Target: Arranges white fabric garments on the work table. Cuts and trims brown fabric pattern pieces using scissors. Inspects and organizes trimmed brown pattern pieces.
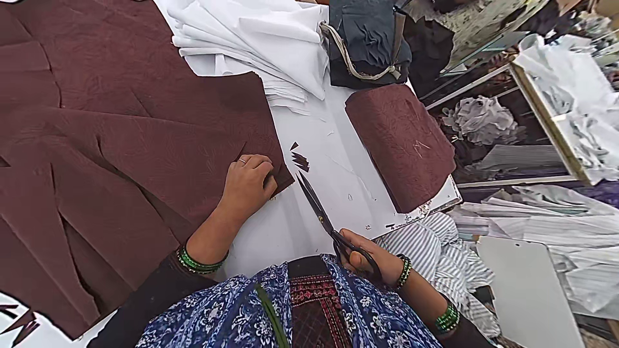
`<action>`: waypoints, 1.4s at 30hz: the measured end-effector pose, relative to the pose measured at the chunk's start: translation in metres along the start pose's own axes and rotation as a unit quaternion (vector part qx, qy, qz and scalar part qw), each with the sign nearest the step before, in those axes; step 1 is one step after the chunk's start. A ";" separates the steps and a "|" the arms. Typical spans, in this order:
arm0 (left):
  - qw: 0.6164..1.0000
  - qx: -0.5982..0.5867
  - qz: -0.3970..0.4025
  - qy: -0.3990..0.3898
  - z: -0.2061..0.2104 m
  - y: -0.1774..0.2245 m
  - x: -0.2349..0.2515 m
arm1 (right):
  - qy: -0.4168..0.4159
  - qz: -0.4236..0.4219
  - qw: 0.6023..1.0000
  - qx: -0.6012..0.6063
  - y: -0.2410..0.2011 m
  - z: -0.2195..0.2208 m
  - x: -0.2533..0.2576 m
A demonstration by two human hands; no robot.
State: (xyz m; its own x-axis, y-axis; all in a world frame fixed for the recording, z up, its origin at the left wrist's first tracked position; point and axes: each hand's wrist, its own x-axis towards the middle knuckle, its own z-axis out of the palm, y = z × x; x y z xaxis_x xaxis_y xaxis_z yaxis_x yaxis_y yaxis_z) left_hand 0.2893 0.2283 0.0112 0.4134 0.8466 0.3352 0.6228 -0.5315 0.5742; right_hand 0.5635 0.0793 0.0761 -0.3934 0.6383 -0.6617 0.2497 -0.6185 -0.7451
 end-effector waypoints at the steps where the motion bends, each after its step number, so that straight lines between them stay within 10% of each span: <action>1: 1.000 0.000 -0.002 -0.003 0.000 0.000 0.000 | -0.002 0.003 1.000 0.004 0.002 -0.002 -0.003; 25: 0.996 0.000 -0.039 -0.079 -0.007 0.007 0.003 | -0.016 0.008 0.997 -0.076 -0.009 0.004 0.010; 42: 0.992 -0.098 -0.079 0.008 -0.009 -0.001 0.003 | 0.009 0.013 1.000 0.020 0.010 -0.004 -0.013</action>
State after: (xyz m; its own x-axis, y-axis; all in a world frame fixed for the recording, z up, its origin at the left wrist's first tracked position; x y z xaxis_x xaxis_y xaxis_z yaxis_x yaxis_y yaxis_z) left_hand 0.2841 0.2319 0.0180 0.3098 0.9197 0.2412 0.5363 -0.3785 0.7544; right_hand 0.5743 0.0667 0.0765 -0.3708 0.6294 -0.6830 0.2237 -0.6532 -0.7234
